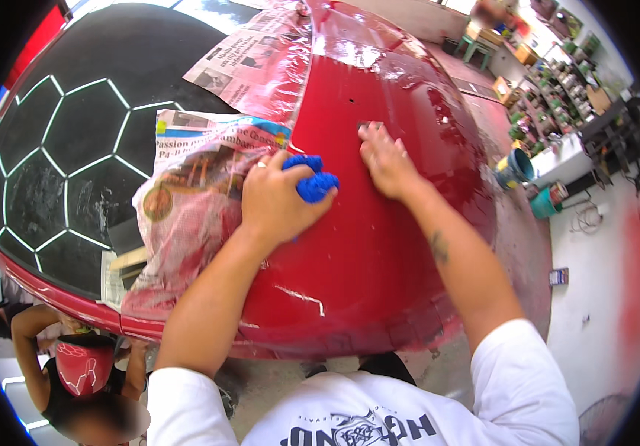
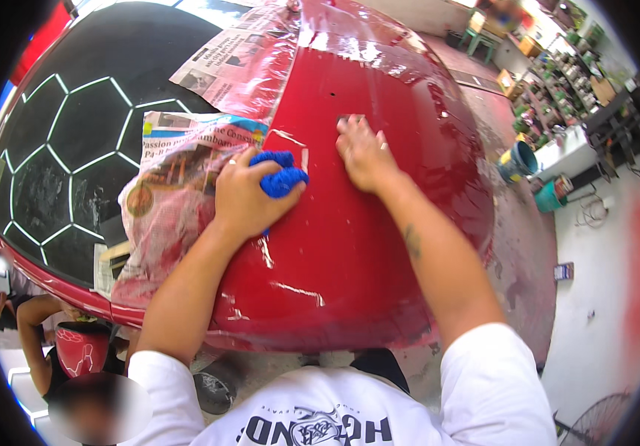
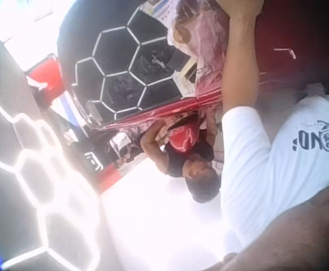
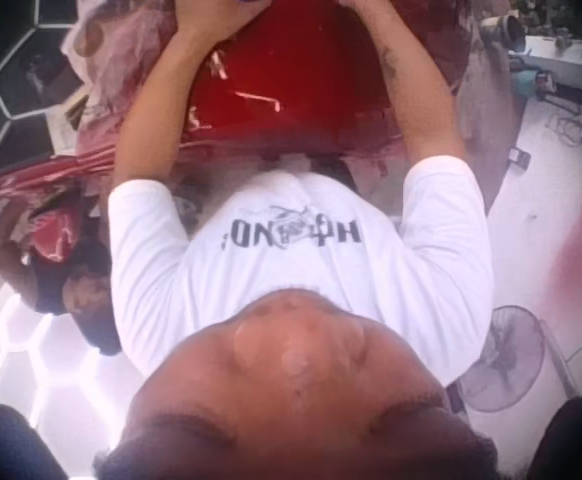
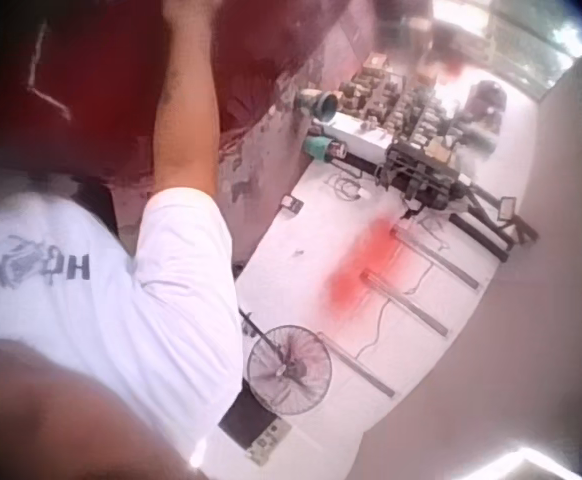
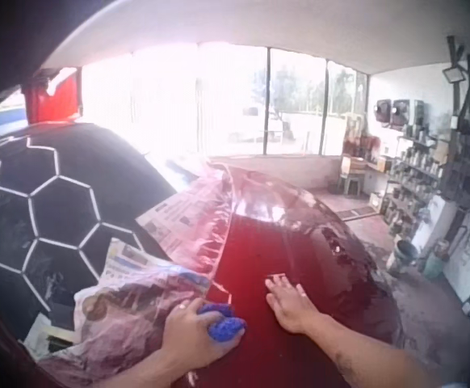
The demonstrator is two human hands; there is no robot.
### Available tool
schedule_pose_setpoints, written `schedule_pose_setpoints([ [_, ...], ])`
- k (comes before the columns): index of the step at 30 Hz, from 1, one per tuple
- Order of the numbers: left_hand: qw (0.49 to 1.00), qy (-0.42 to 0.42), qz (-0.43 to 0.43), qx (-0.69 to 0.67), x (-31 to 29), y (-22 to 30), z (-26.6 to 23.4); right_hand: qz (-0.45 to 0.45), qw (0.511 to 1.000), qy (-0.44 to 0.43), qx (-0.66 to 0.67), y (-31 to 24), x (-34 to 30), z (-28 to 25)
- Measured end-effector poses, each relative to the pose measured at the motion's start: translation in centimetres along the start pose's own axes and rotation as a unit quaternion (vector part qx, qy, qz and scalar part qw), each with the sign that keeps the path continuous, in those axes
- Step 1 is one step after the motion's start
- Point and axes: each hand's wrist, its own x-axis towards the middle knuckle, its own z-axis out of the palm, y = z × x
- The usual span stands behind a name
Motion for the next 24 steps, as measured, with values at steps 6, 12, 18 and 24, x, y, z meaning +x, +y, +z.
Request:
schedule_pose_setpoints([
  [6,0.999,0.018,-0.02,0.027,0.1,0.4,0.4,0.012,1.0,-0.021,-0.001,-11.2,-22.9,-1.9],
  [12,0.998,0.004,-0.05,0.03,-0.5,0.2,0.1,0.029,0.996,-0.075,0.038,-15.9,-31.5,-4.0],
  [18,0.999,0.012,-0.041,0.009,-0.2,0.7,0.4,0.025,0.999,-0.028,0.0,-11.9,-24.4,-2.3],
  [24,1.0,-0.005,-0.012,-0.001,0.3,0.0,0.7,0.067,0.997,-0.027,-0.026,-0.8,-1.5,-0.4],
])
